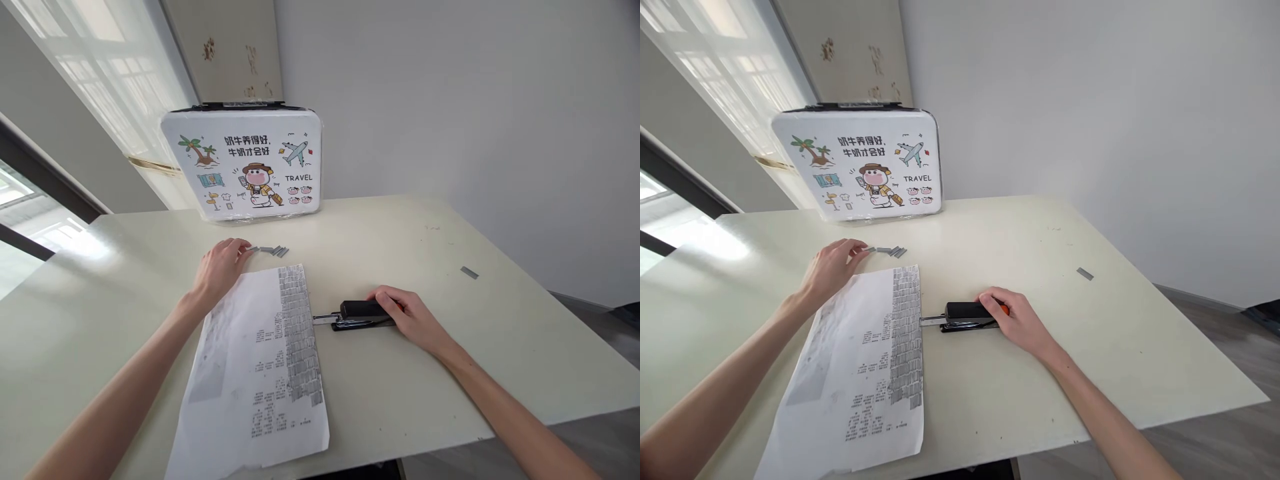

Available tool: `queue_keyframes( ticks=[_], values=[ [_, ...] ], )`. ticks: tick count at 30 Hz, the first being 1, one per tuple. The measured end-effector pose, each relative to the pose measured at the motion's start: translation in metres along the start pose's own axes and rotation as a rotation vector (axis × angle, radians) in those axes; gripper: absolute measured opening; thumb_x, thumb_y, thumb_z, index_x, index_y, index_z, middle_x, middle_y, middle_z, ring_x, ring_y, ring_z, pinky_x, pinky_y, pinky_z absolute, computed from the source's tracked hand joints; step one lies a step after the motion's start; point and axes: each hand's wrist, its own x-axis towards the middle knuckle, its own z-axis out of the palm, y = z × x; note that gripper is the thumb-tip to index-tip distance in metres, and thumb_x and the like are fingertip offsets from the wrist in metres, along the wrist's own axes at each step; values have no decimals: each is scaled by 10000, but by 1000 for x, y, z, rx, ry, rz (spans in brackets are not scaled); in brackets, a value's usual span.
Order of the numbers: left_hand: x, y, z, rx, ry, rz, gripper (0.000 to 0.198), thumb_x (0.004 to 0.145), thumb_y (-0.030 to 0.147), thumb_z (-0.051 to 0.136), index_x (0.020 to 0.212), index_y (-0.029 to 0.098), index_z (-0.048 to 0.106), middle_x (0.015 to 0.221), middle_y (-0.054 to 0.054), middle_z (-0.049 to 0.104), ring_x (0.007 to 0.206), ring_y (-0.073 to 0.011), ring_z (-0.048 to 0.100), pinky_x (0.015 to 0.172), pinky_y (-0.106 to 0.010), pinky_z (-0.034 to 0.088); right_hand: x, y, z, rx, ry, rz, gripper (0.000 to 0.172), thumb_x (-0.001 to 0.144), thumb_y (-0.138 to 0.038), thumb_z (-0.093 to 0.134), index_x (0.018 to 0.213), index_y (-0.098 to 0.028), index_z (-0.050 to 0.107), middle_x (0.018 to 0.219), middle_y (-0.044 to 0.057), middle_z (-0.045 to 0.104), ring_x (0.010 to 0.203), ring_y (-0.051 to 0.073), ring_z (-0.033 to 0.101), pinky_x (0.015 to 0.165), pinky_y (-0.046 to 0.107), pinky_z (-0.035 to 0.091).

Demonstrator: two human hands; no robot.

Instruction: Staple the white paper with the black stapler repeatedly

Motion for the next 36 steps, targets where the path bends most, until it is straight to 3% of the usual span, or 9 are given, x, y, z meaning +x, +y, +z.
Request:
queue_keyframes(
  ticks=[3, 6, 11, 17, 21, 23, 28, 31, 36],
  values=[
    [-5, -3, -8, -46, 40, 14, 420, 1037, 478, 431, 1171, 193, 709, 1140, -117, 724, 918, -269, 692, 794, -367, 509, 0, 0, 0, -4, -3, -3, 511, 1046, -645, 421, 968, -246, 730, 886, 20, 693, 712, 187, 483, 645, 325, 372],
    [-13, 6, -17, -188, 10, -72, 448, 1030, 505, 421, 1096, 185, 728, 1093, -111, 732, 883, -250, 696, 834, -364, 516, 0, -1, 0, 0, -4, -1, 509, 1048, -640, 421, 955, -243, 725, 876, 21, 687, 721, 191, 491, 655, 325, 374],
    [-32, 42, -26, -541, -171, -186, 497, 1039, 576, 416, 1151, 211, 734, 879, -48, 713, 911, -238, 696, 837, -349, 528, 0, -3, -1, 16, -5, 10, 505, 1042, -647, 429, 953, -246, 724, 872, 18, 678, 724, 194, 481, 667, 326, 368],
    [-59, 88, -32, -804, -329, -227, 465, 1001, 597, 537, 1191, 231, 754, 956, -44, 739, 935, -214, 707, 913, -362, 549, 0, -6, -1, 3, -5, 23, 517, 1038, -659, 423, 953, -250, 728, 881, 12, 683, 707, 185, 482, 652, 321, 368],
    [-74, 110, -29, -821, -427, -213, 448, 983, 603, 577, 1200, 254, 756, 930, -45, 759, 908, -226, 710, 730, -323, 563, -1, -7, -1, -16, 2, 13, 523, 1048, -651, 408, 958, -246, 727, 896, 14, 695, 726, 183, 504, 657, 320, 381],
    [-80, 119, -26, -812, -453, -171, 400, 984, 579, 599, 1195, 279, 758, 944, -29, 768, 898, -214, 711, 724, -313, 559, -1, -8, -1, -24, 2, 6, 526, 1052, -648, 402, 954, -243, 724, 895, 16, 699, 733, 183, 512, 656, 320, 386],
    [-92, 130, -17, -689, -392, 8, 265, 1030, 443, 570, 1169, 325, 762, 1085, 0, 769, 922, -181, 701, 745, -291, 543, -1, -9, -2, -22, 2, -2, 520, 1052, -646, 407, 938, -243, 714, 880, 10, 687, 712, 173, 488, 650, 316, 382],
    [-95, 130, -12, -644, -361, 27, 263, 1044, 427, 557, 1198, 333, 748, 1078, -2, 771, 902, -181, 706, 682, -273, 541, -1, -9, -3, -22, 1, 6, 522, 1046, -655, 411, 937, -248, 718, 862, 8, 675, 683, 171, 451, 637, 318, 373],
    [-98, 127, -8, -586, -287, 137, 284, 1066, 411, 519, 1163, 291, 757, 1036, -34, 768, 871, -196, 718, 750, -312, 578, -1, -10, -3, -25, -3, 11, 557, 1033, -689, 396, 937, -247, 721, 862, 24, 686, 671, 182, 453, 625, 326, 390]
  ],
)
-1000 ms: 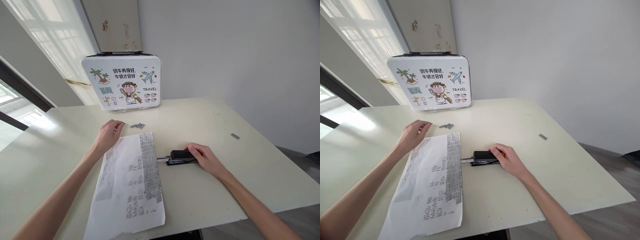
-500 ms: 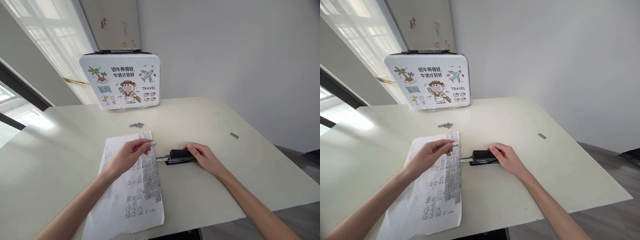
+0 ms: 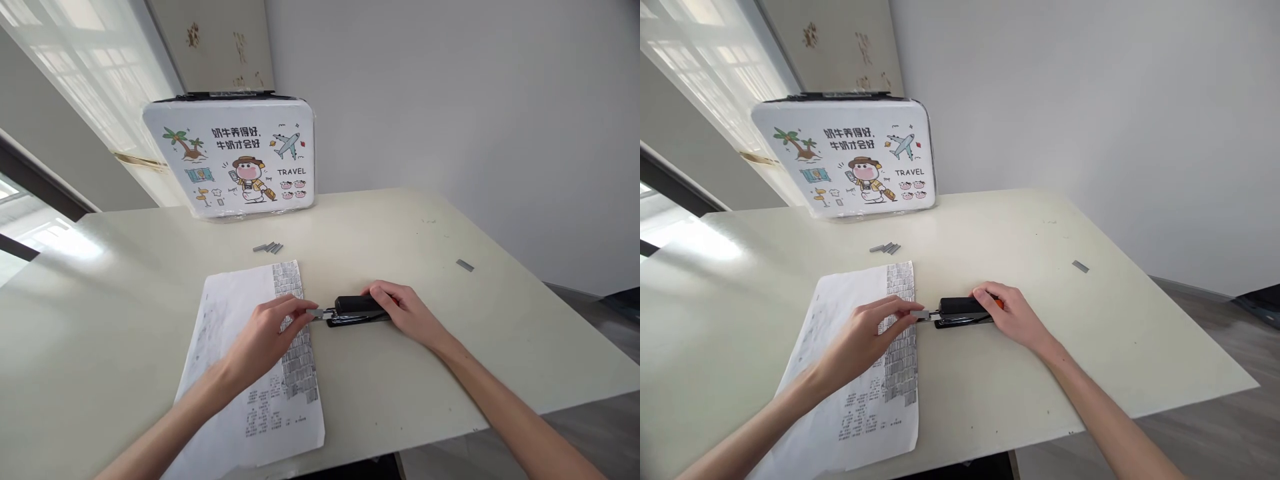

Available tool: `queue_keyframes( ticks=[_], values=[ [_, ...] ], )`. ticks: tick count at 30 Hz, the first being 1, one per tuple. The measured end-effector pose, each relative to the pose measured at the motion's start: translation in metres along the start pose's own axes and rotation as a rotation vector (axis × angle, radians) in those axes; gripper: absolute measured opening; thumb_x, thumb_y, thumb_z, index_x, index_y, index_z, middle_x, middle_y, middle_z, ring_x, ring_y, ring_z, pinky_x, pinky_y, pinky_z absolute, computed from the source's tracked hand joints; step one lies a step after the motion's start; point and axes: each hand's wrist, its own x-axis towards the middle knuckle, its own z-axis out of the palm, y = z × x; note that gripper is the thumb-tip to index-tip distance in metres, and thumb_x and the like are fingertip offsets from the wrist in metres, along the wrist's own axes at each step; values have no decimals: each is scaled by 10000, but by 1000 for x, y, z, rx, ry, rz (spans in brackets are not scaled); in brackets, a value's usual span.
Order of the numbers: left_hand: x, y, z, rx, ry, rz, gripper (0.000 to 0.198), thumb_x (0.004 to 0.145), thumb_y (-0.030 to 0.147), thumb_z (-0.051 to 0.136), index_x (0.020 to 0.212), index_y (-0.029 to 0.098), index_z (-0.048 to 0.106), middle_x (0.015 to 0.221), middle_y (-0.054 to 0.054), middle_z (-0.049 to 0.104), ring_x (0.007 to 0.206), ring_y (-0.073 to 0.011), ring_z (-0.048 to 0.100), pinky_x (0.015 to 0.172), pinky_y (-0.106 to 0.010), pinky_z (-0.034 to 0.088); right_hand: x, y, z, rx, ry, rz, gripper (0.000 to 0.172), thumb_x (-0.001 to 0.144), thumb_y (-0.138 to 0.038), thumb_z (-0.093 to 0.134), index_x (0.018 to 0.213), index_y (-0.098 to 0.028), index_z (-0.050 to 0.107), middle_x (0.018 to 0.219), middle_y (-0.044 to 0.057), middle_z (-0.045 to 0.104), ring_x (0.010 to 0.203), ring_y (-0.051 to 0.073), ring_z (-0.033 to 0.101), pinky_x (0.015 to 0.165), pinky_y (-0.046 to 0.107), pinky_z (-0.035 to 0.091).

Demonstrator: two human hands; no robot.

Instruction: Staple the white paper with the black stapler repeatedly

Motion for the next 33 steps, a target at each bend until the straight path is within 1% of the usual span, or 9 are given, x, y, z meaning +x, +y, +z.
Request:
queue_keyframes(
  ticks=[4, 12, 17, 22, 33],
  values=[
    [-1, 1, 2, 20, 8, 54, 307, 1082, 409, 485, 1153, 267, 748, 1023, -51, 758, 837, -196, 708, 722, -318, 573, 0, 0, 0, -12, 0, -3, 573, 1029, -698, 388, 946, -244, 727, 880, 33, 698, 667, 184, 464, 620, 327, 405],
    [-3, -2, 3, 15, -12, 35, 296, 1090, 399, 487, 1166, 268, 741, 1012, -40, 744, 832, -184, 702, 706, -298, 561, 0, 1, 0, 2, 0, 2, 540, 1036, -678, 401, 941, -255, 724, 890, 17, 691, 672, 180, 477, 630, 321, 387],
    [-3, -3, 5, 17, 6, 41, 288, 1092, 389, 491, 1184, 264, 735, 1021, -38, 740, 824, -176, 693, 709, -299, 551, 0, 2, -1, 19, -6, 3, 537, 1039, -672, 404, 951, -250, 724, 876, 18, 687, 664, 180, 459, 625, 317, 381],
    [-3, -3, 7, 19, 26, 36, 287, 1092, 395, 490, 1174, 265, 732, 1028, -41, 743, 828, -179, 696, 706, -303, 551, 0, 0, -1, 15, -1, -3, 539, 1036, -676, 408, 939, -249, 723, 884, 18, 702, 675, 181, 486, 634, 319, 398],
    [-3, -3, 7, 20, 32, 28, 286, 1093, 404, 488, 1166, 264, 727, 1020, -41, 741, 834, -180, 692, 708, -299, 554, 1, 3, 0, -5, 4, -3, 559, 1030, -694, 392, 946, -252, 724, 882, 22, 707, 656, 183, 483, 615, 321, 402]
  ],
)
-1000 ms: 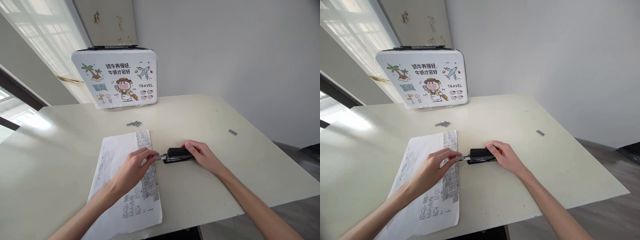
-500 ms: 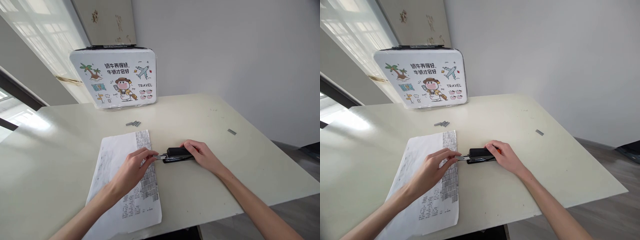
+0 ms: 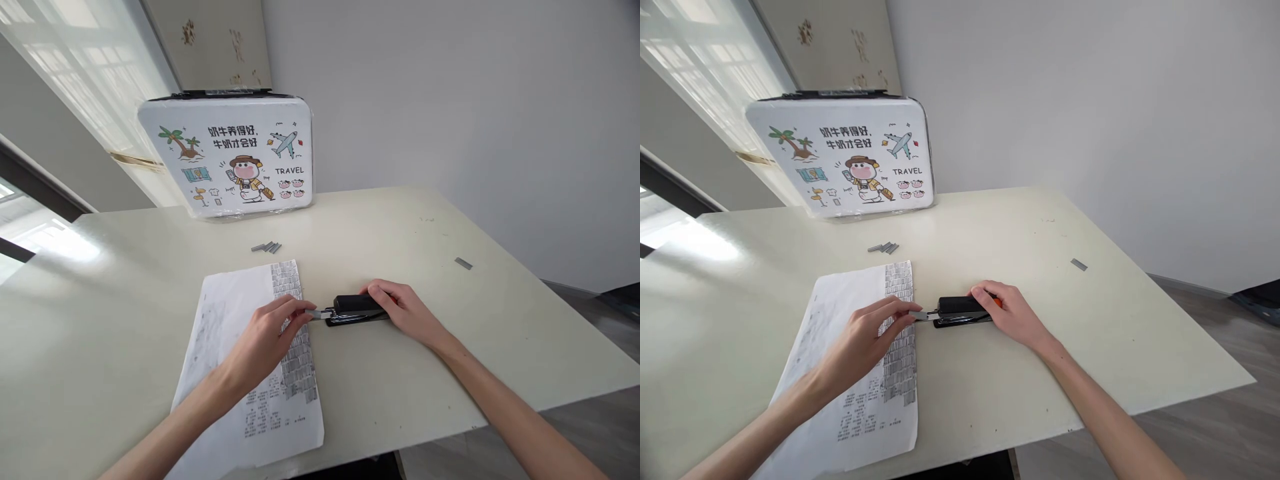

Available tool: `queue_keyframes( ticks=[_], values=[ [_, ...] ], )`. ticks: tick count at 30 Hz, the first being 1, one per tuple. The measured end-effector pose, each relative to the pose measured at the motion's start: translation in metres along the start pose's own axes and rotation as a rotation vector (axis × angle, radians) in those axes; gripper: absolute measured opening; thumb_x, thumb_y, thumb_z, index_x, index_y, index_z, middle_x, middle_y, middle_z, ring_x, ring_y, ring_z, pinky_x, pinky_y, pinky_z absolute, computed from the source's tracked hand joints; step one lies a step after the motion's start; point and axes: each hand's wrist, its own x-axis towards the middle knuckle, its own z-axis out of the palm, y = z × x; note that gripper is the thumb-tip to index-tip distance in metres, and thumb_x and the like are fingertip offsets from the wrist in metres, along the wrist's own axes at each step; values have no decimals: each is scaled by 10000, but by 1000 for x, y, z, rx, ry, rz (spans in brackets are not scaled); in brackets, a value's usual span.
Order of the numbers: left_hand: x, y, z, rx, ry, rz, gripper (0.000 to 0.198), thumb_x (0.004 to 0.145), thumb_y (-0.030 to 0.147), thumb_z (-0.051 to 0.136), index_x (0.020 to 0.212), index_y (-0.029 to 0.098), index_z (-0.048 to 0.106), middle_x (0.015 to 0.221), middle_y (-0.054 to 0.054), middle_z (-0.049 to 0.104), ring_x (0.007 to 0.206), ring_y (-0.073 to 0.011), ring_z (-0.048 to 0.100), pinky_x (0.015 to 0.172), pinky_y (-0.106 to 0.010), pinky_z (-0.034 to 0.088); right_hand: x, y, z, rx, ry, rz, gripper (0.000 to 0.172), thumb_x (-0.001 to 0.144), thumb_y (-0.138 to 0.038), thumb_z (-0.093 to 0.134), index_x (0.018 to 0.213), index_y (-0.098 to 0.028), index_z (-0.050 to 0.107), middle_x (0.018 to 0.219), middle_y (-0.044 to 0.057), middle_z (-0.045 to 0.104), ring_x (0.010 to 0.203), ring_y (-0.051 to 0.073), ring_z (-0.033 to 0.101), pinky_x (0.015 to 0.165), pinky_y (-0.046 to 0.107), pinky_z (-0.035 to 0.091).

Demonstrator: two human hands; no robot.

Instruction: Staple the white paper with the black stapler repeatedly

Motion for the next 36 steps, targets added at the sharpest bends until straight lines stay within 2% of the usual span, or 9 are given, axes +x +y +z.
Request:
queue_keyframes(
  ticks=[4, 14, 17, 19, 23, 26, 29, 36],
  values=[
    [-1, -1, 1, 4, -13, 9, 291, 1096, 403, 487, 1184, 262, 725, 1030, -39, 734, 840, -176, 693, 724, -300, 555, 0, -2, 0, 5, -3, 0, 550, 1033, -687, 395, 946, -256, 726, 886, 19, 704, 661, 181, 485, 621, 323, 403],
    [2, 2, 10, 78, 28, 100, 351, 1099, 423, 452, 1183, 255, 748, 1006, -66, 681, 663, -144, 601, 614, -310, 527, 0, -1, 0, -19, 0, -5, 570, 1029, -700, 385, 946, -255, 732, 876, 30, 707, 715, 205, 546, 628, 329, 439],
    [2, -3, 9, 62, 16, 98, 324, 1081, 425, 496, 1240, 262, 728, 1062, -70, 663, 707, -151, 625, 605, -303, 533, 0, -3, -1, -4, -9, 9, 562, 1021, -707, 401, 945, -258, 729, 897, 32, 722, 699, 201, 554, 617, 332, 451],
    [4, -8, 4, 30, -21, 88, 293, 1067, 406, 536, 1242, 270, 727, 1086, -67, 668, 793, -167, 662, 619, -288, 539, -1, -4, -2, 57, -4, 20, 537, 1020, -697, 427, 944, -255, 723, 962, 38, 740, 763, 210, 605, 679, 338, 493],
    [10, -22, -14, -46, -142, 110, 228, 1039, 364, 604, 1181, 301, 771, 1073, -44, 710, 865, -173, 688, 667, -278, 556, 0, -5, -2, 324, -8, 29, 530, 1041, -672, 412, 1030, -247, 728, 1139, 71, 750, 1073, 258, 675, 953, 380, 526],
    [19, -29, -20, -91, -205, 182, 178, 990, 363, 693, 1120, 309, 802, 1023, -30, 742, 881, -181, 697, 752, -308, 573, 2, -3, 0, 449, -24, 49, 563, 1036, -692, 402, 1064, -238, 733, 1170, 90, 745, 1105, 263, 683, 994, 398, 528],
    [32, -32, -16, -146, -237, 248, 155, 969, 391, 728, 1036, 285, 818, 970, -30, 752, 866, -181, 701, 803, -325, 571, 3, 1, 2, 495, -22, 64, 572, 1026, -708, 408, 1069, -237, 730, 1175, 96, 742, 1110, 264, 686, 997, 403, 537],
    [64, -26, 10, -95, -247, 383, 325, 951, 495, 737, 1090, 201, 743, 926, -36, 710, 758, -152, 626, 698, -282, 508, 4, 5, 3, 500, -17, 82, 585, 1006, -739, 419, 1064, -241, 722, 1178, 95, 735, 1138, 273, 664, 1003, 406, 524]
  ],
)
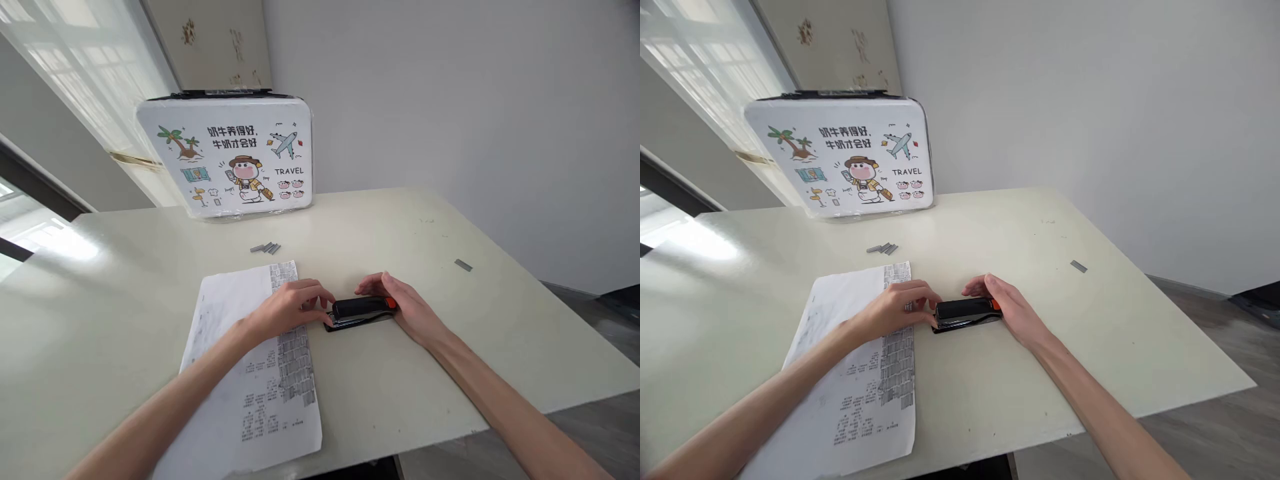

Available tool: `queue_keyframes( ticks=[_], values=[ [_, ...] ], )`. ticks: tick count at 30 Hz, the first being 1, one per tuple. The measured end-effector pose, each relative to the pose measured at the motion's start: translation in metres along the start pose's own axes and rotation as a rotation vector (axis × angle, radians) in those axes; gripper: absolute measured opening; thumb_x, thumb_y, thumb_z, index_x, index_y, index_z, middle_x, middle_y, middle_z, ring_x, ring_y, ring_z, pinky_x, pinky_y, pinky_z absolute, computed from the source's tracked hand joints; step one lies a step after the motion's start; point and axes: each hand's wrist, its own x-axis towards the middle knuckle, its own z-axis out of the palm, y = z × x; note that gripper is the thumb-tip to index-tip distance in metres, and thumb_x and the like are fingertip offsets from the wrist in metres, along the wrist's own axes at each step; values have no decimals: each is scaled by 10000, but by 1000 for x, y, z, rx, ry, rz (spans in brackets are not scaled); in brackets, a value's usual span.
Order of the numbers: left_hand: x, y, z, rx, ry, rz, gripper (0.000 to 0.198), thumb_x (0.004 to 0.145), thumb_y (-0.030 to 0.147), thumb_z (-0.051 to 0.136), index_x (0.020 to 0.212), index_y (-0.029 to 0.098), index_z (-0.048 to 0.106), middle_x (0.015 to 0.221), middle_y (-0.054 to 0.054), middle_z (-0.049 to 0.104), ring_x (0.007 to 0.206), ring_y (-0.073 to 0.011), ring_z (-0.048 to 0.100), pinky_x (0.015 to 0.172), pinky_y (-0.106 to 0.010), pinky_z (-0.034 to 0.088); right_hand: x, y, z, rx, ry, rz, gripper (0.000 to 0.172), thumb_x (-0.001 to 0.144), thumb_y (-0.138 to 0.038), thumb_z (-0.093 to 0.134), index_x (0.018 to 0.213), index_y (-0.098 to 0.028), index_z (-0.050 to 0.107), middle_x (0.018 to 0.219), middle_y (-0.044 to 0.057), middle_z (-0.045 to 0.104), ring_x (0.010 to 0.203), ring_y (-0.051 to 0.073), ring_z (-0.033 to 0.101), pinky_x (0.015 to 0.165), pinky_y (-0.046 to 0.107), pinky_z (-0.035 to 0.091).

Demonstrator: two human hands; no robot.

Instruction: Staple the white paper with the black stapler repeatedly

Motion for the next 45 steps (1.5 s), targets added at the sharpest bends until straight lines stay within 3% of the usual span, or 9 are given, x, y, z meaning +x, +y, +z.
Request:
queue_keyframes(
  ticks=[8, 13, 20, 24, 28, 30, 35, 39, 45],
  values=[
    [7, -2, 12, 229, 37, 152, 391, 1011, 539, 614, 1030, 157, 695, 874, -38, 686, 785, -174, 626, 721, -297, 499, 0, 0, -2, 29, -5, -30, 512, 1040, -676, 424, 1053, -265, 729, 1166, 62, 728, 1155, 256, 642, 1006, 372, 491],
    [-9, 8, 9, 380, 89, 151, 358, 1016, 517, 625, 1095, 171, 669, 952, -49, 711, 845, -201, 655, 801, -355, 533, -4, -10, 1, -112, -34, -21, 487, 1032, -661, 459, 1012, -251, 721, 1106, 57, 735, 1046, 246, 655, 919, 360, 504],
    [-105, 54, -2, 451, 92, -128, 389, 1078, 420, 556, 1435, 266, 553, 1461, -95, 603, 1362, -288, 562, 1086, -491, 537, -11, -12, 5, -375, -121, -3, 418, 917, -659, 665, 1068, -275, 733, 1019, 27, 751, 847, 215, 635, 747, 332, 488],
    [-163, 86, 12, 550, -4, -123, 633, 1062, 496, 553, 1629, 293, 361, 1663, -66, 429, 1555, -322, 358, 1158, -531, 501, -18, -11, 8, -372, -142, -1, 420, 904, -660, 676, 1053, -273, 741, 1041, 28, 753, 845, 213, 633, 735, 330, 487],
    [-188, 112, 28, 631, -26, -121, 931, 958, 644, 636, 1690, 237, 228, 1687, -90, 372, 1564, -367, 325, 1132, -542, 516, -22, -9, 9, -375, -176, -14, 387, 923, -635, 668, 1061, -281, 745, 1060, 26, 749, 887, 218, 639, 768, 332, 491],
    [-191, 122, 31, 643, -34, -117, 913, 972, 550, 669, 1695, 230, 212, 1691, -91, 356, 1564, -374, 321, 1136, -538, 514, -22, -8, 7, -378, -201, -18, 379, 934, -622, 661, 1084, -283, 742, 1064, 27, 747, 887, 216, 643, 782, 336, 493],
    [-187, 135, 34, 651, -43, -123, 894, 898, -50, 466, 1680, 330, 256, 1715, -47, 307, 1577, -344, 295, 1165, -545, 483, -27, -5, -1, -406, -235, -29, 393, 948, -615, 643, 1132, -281, 737, 1054, 28, 744, 862, 212, 631, 761, 335, 486],
    [-169, 127, 48, 634, 22, -84, 1036, 778, -138, 399, 1670, 372, 270, 1752, -44, 188, 1580, -386, 259, 1135, -596, 488, -33, -7, -7, -418, -241, -38, 378, 948, -599, 657, 1120, -274, 742, 1046, 26, 748, 894, 217, 644, 807, 338, 490],
    [-126, 113, 64, 601, -47, -70, 1124, 714, -175, 390, 1677, 380, 228, 1770, -35, 66, 1605, -378, 138, 1227, -667, 325, -39, -18, -14, -488, -263, -20, 409, 948, -617, 644, 1141, -274, 756, 1066, 33, 756, 926, 230, 659, 833, 348, 497]
  ],
)
